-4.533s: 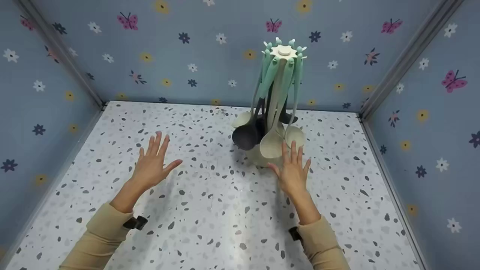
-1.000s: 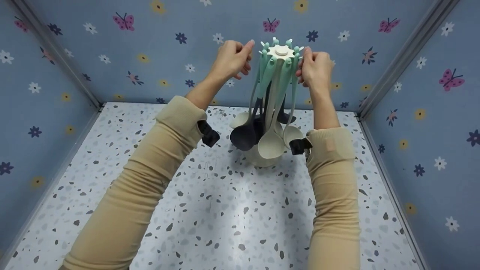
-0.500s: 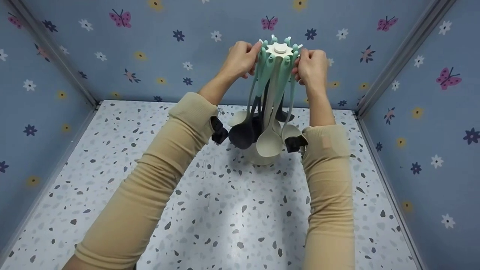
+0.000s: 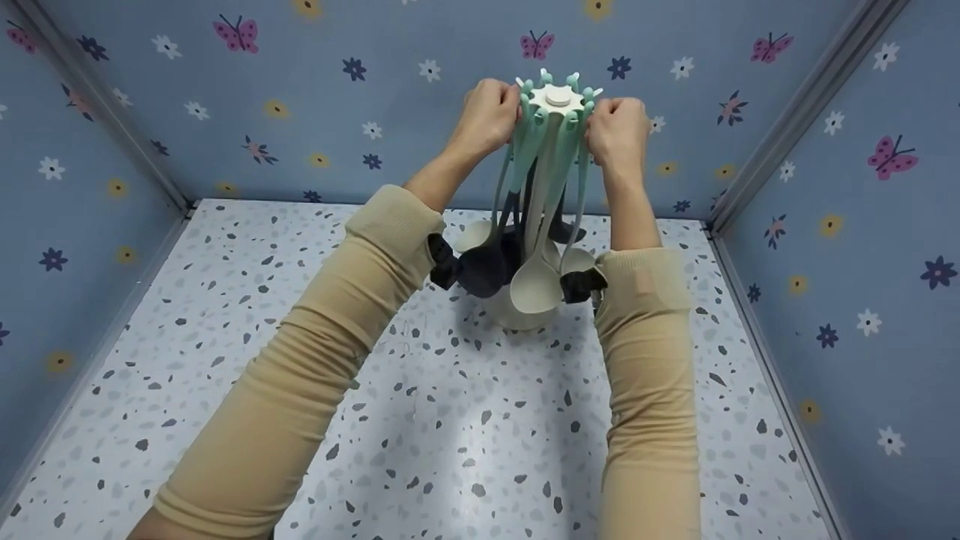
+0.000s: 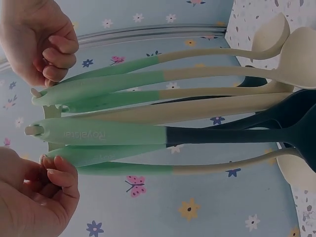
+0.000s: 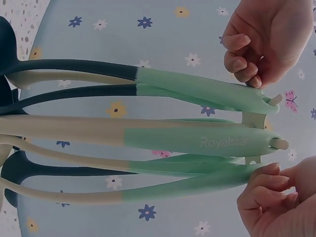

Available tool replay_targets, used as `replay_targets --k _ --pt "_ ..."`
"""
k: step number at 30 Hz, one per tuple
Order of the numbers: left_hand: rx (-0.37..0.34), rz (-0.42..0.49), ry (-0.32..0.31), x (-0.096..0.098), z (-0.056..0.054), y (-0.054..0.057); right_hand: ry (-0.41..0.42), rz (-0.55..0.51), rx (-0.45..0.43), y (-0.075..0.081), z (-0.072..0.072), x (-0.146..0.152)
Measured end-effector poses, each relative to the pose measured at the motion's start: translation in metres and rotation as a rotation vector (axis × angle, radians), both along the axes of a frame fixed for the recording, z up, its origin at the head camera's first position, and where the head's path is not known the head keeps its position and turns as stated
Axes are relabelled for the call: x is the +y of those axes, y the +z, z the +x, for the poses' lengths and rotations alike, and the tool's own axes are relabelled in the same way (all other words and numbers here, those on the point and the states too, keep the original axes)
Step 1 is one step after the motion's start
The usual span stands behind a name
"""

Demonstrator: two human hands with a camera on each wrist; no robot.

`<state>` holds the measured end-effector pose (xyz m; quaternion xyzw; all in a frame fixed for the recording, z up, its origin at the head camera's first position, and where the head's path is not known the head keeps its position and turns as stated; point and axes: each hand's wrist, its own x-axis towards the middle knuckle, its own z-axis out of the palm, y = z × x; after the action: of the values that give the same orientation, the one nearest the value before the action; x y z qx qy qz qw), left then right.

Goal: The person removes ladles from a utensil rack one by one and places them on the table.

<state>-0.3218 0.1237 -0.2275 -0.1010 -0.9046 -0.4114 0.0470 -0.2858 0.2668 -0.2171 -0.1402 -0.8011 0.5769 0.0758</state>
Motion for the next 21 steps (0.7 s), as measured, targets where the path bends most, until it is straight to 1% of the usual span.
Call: replay_targets --k 2,7,13,16,21 --pt "0.028 0.005 0.007 0.000 0.001 -0.001 0.001 -0.008 0.011 -0.001 0.000 0.000" --pt "0.072 0.023 0.032 0.001 0.004 -0.002 -0.009 -0.019 0.058 -0.004 0.001 0.000" --pt "0.108 0.045 0.062 0.000 0.008 -0.004 -0.014 -0.078 0.111 -0.006 0.002 -0.002" --pt "0.143 0.071 0.081 -0.001 0.009 -0.007 -0.011 -0.096 0.130 -0.006 0.002 -0.004" --pt "0.178 0.137 0.098 -0.003 0.009 -0.012 -0.006 -0.076 0.134 -0.005 0.002 -0.006"
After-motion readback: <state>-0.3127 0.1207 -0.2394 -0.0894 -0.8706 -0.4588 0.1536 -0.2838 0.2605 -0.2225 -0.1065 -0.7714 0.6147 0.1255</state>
